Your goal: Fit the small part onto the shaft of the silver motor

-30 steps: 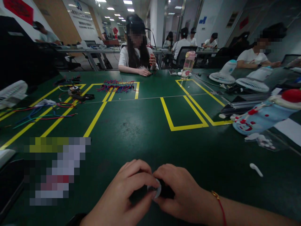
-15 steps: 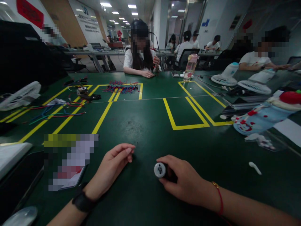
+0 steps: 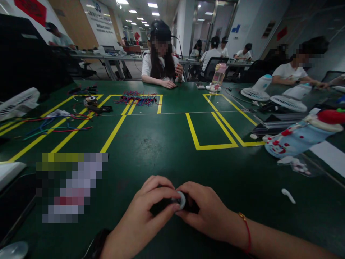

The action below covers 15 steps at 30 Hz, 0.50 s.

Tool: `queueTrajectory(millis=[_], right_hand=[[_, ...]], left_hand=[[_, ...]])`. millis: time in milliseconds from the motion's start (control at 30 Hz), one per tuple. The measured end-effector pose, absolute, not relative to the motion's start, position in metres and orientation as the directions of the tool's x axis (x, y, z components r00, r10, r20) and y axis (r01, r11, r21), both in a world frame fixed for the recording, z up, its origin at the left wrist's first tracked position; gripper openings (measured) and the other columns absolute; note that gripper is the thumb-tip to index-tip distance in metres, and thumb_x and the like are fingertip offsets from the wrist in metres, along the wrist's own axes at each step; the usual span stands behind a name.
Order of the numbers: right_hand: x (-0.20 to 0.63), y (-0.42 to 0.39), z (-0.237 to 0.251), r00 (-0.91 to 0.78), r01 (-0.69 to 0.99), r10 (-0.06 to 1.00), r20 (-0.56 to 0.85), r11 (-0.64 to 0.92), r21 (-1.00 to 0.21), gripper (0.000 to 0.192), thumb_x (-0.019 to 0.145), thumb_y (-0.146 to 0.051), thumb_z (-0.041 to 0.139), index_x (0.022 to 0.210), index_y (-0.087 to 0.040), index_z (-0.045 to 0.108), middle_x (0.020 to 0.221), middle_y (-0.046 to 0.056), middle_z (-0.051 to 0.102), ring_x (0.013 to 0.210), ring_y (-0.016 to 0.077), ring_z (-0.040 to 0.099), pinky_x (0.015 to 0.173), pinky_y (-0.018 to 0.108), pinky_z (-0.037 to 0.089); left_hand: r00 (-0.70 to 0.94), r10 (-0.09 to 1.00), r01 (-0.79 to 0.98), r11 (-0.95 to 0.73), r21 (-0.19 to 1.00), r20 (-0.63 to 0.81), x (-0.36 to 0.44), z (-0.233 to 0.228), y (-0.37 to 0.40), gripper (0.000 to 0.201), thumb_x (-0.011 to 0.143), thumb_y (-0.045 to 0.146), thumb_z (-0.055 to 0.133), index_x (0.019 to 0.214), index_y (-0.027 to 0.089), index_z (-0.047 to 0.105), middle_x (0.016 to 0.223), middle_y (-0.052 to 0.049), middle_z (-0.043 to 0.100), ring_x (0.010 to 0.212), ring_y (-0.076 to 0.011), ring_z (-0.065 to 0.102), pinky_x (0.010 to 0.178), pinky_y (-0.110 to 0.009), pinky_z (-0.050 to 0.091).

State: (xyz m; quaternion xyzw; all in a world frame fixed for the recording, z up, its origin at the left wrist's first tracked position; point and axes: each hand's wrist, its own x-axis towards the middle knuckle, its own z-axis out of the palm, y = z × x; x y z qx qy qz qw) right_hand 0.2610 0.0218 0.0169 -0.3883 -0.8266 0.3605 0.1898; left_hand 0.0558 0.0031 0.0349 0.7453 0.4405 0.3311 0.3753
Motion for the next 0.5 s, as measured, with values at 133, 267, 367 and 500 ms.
queueTrajectory(millis=[133, 267, 367, 500], right_hand=[[0.261, 0.023, 0.018, -0.635, 0.498, 0.772, 0.026, 0.435, -0.751, 0.025, 0.080, -0.024, 0.066, 0.102, -0.022, 0.057, 0.092, 0.000, 0.061, 0.076, 0.0147, 0.053, 0.064, 0.026, 0.040], [0.263, 0.024, 0.018, -0.633, 0.493, 0.774, 0.025, 0.427, -0.758, 0.030, 0.079, -0.022, 0.067, 0.107, -0.023, 0.056, 0.093, -0.001, 0.061, 0.076, 0.0143, 0.053, 0.065, 0.026, 0.040], [0.264, 0.024, 0.016, -0.640, 0.481, 0.768, 0.028, 0.429, -0.764, 0.031, 0.078, -0.022, 0.067, 0.108, -0.023, 0.056, 0.095, -0.001, 0.061, 0.077, 0.0145, 0.054, 0.066, 0.026, 0.040], [0.264, 0.023, 0.015, -0.635, 0.487, 0.773, 0.018, 0.418, -0.767, 0.030, 0.079, -0.022, 0.066, 0.107, -0.023, 0.057, 0.094, 0.000, 0.061, 0.076, 0.0145, 0.053, 0.066, 0.027, 0.039]], left_hand=[[0.332, 0.928, 0.371, -0.294, 0.881, 0.169, 0.056, 0.035, 0.006, 0.013, 0.088, 0.018, 0.061, 0.091, 0.027, 0.069, 0.096, -0.002, 0.058, 0.091, -0.0176, 0.058, 0.079, -0.029, 0.048], [0.320, 0.934, 0.364, -0.278, 0.889, 0.161, 0.034, 0.026, 0.011, 0.012, 0.088, 0.020, 0.061, 0.092, 0.028, 0.069, 0.096, -0.001, 0.057, 0.091, -0.0167, 0.057, 0.081, -0.029, 0.046], [0.389, 0.913, 0.458, -0.310, 0.833, 0.126, 0.022, 0.016, 0.013, 0.011, 0.087, 0.023, 0.063, 0.091, 0.029, 0.071, 0.097, -0.001, 0.056, 0.093, -0.0180, 0.055, 0.082, -0.031, 0.045], [0.442, 0.895, 0.624, -0.358, 0.694, 0.064, 0.022, 0.009, 0.016, 0.012, 0.086, 0.026, 0.065, 0.090, 0.035, 0.073, 0.101, -0.001, 0.057, 0.097, -0.0212, 0.052, 0.085, -0.037, 0.041]])
